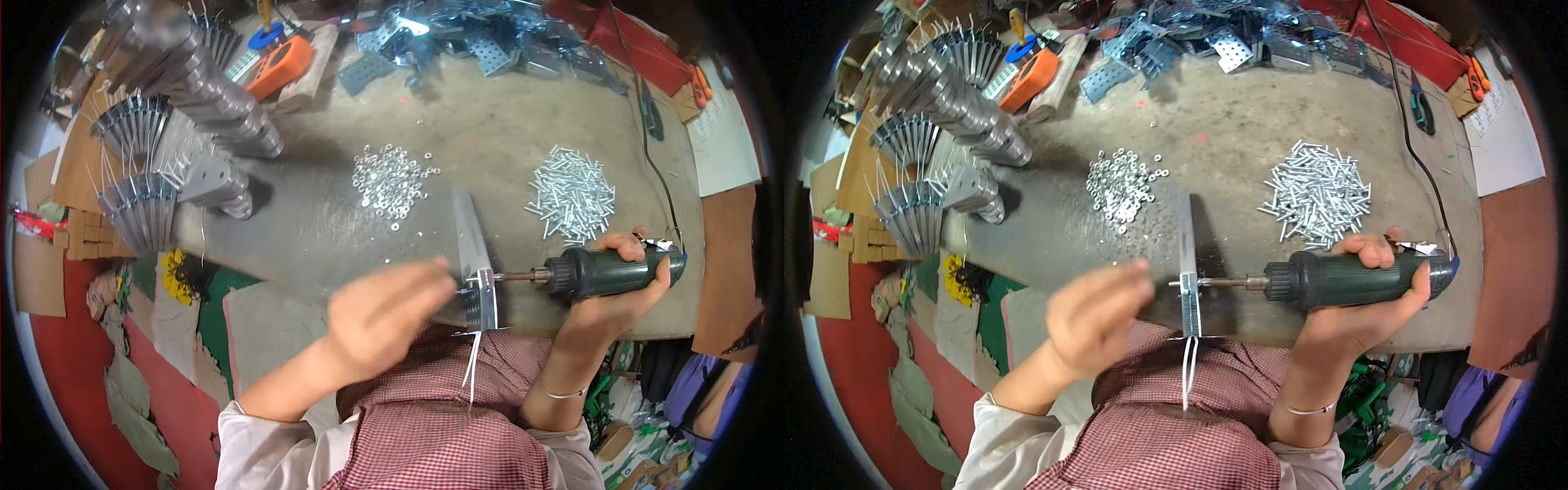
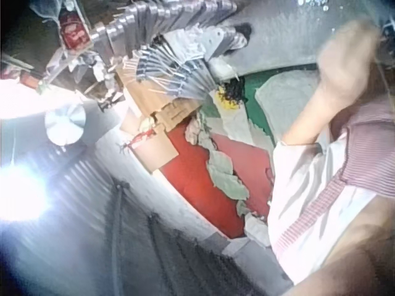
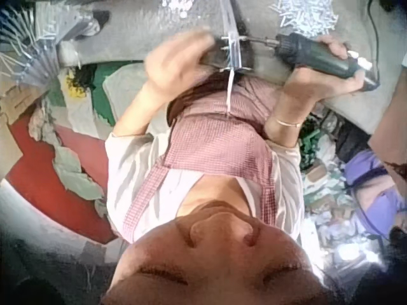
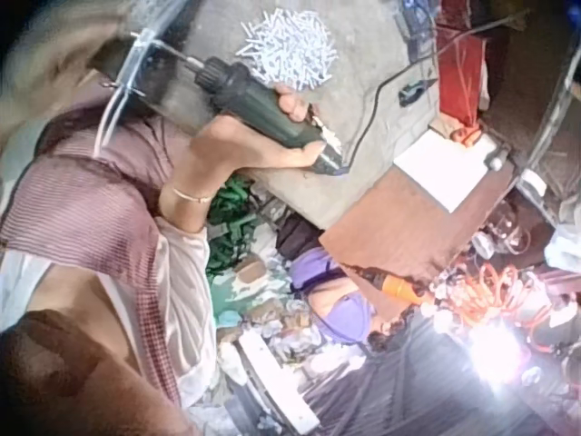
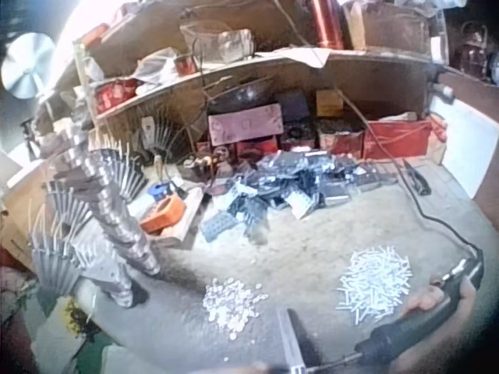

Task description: The person assembles metal heating components by aligning metal plates, inserting screws, tightening them using an electric screwdriver, and stacking the assembled parts.

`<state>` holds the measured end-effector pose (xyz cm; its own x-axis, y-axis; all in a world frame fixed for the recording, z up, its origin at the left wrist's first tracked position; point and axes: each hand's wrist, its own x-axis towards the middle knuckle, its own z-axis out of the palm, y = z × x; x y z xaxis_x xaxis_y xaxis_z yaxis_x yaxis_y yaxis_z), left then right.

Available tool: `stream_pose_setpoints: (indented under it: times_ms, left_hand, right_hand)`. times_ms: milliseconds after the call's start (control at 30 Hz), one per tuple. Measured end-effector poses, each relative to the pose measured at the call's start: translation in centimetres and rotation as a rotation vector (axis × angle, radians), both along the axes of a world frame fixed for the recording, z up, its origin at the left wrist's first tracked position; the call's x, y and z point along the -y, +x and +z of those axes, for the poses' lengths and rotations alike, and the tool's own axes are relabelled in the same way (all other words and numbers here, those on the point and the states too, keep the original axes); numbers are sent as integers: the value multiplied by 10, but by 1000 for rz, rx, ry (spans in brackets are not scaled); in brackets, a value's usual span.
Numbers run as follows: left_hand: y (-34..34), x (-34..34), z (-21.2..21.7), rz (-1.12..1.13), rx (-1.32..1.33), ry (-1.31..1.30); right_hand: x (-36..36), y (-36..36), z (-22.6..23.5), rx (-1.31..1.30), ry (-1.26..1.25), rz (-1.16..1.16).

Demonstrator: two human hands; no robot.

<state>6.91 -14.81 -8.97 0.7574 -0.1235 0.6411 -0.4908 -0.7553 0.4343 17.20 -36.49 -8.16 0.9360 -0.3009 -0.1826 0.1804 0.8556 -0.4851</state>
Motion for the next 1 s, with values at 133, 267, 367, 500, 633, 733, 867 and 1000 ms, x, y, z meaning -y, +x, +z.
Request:
stream_pose_setpoints:
  times_ms: [133, 267, 367, 500, 633, 733, 867, 1000]
  left_hand:
    - [22, -26, 5, 327, -175, 186]
    - [32, -34, 6, 274, -280, 336]
    - [31, -36, 9, 230, -305, 323]
    - [24, -21, 15, 101, -290, -115]
    - [12, 4, 11, -12, -354, -626]
    - [6, 21, -2, 44, -350, -839]
    - [0, 35, -9, 62, -357, -1053]
    - [1, 40, -11, 66, -334, -1104]
  right_hand:
    - [4, 4, -6, 31, -35, 22]
    - [5, 6, -7, 32, 5, 36]
    - [6, 4, -8, 41, 6, 33]
    - [4, 5, -6, 42, -10, 29]
    - [3, 8, -5, 36, -12, 47]
    - [-1, 7, -2, 0, -26, 14]
    - [-4, 5, -1, -18, -45, -12]
    - [-5, 4, 1, -29, -21, -11]
